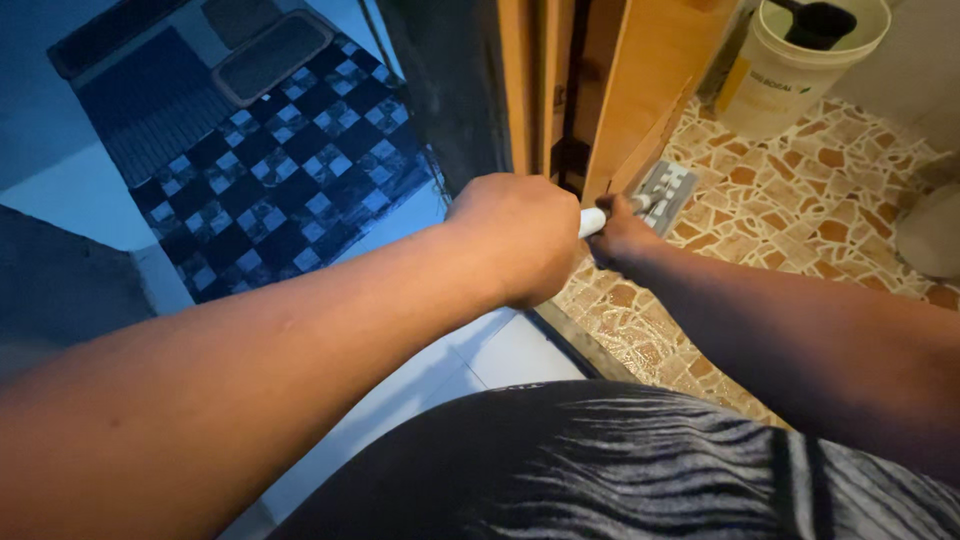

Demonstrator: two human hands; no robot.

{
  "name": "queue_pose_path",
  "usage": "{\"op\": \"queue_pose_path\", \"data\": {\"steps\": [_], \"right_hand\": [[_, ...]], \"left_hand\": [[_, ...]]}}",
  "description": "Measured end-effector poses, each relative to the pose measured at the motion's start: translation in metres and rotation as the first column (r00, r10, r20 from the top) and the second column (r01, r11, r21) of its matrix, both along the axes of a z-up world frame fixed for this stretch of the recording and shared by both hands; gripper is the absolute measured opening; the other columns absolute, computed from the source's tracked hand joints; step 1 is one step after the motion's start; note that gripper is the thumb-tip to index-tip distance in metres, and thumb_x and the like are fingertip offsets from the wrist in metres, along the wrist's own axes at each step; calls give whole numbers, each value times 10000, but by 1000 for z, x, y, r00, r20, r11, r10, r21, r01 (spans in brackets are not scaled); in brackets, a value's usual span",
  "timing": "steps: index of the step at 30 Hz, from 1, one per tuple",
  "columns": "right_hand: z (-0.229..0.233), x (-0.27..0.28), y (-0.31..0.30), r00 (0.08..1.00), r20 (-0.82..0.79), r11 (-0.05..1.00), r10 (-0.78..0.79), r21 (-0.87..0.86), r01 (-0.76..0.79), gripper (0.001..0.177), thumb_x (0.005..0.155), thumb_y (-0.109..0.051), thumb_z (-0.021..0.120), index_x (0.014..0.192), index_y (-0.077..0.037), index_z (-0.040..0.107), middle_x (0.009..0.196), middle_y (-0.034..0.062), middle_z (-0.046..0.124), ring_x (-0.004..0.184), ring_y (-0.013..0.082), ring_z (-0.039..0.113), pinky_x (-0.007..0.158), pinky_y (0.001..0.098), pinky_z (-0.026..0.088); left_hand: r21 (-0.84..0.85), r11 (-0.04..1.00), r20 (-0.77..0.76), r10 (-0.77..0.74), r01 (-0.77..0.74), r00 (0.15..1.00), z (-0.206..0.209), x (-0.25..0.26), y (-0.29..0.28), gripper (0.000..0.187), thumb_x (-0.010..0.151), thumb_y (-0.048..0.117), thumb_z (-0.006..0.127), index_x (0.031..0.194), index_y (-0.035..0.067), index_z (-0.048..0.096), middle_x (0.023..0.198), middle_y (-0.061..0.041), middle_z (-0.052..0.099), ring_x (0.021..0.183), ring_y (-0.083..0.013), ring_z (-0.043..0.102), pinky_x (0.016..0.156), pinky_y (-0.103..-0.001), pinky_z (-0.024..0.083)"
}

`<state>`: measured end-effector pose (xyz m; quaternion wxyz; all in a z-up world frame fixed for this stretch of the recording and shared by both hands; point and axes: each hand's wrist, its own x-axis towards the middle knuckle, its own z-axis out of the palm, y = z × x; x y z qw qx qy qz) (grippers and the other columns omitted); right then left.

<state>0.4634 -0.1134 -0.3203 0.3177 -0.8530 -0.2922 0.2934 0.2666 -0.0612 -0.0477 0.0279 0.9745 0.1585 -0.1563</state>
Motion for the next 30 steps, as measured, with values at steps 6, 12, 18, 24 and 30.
{"op": "queue_pose_path", "data": {"steps": [6,12,18,24,30], "right_hand": [[9,27,-30,968,247,994,42,-107,-16,495,948,-302,629,1389,-132,483,1275,223,656,1176,411,638,984,485,498],[13,57,-74,968,252,987,-11,-150,51,504,941,-334,638,1390,-157,490,1255,198,680,1145,389,660,953,468,521],[21,59,-125,815,-286,861,-504,-240,449,486,1014,-295,544,1479,-232,418,1071,197,692,965,427,701,806,602,563],[47,5,-162,309,-884,742,-352,-62,668,594,1020,-614,322,1184,-117,604,906,105,722,746,266,685,625,437,551],[74,-17,-168,-18,-989,402,-150,-77,912,267,1093,-343,406,1148,-119,541,847,94,695,697,230,695,609,396,583]], "left_hand": [[-79,997,-2,-11,11,1000,-5,40,-7,245,805,186,667,993,74,775,1005,-185,743,934,-362,728,813,-468,571],[-192,980,-87,39,-55,995,-11,84,-12,311,816,270,691,966,16,788,927,-216,755,847,-348,753,764,-454,586],[-485,829,-191,209,-277,959,-95,125,-29,434,933,406,640,965,-14,748,765,-189,724,553,-303,662,509,-445,502],[-825,167,-488,271,-540,830,-160,148,-63,249,997,320,527,968,122,675,579,-61,601,421,-154,479,374,-335,305],[-725,645,-407,-120,-240,906,-111,147,-66,566,988,564,481,1024,37,684,724,-151,683,565,-258,658,504,-379,499]]}}
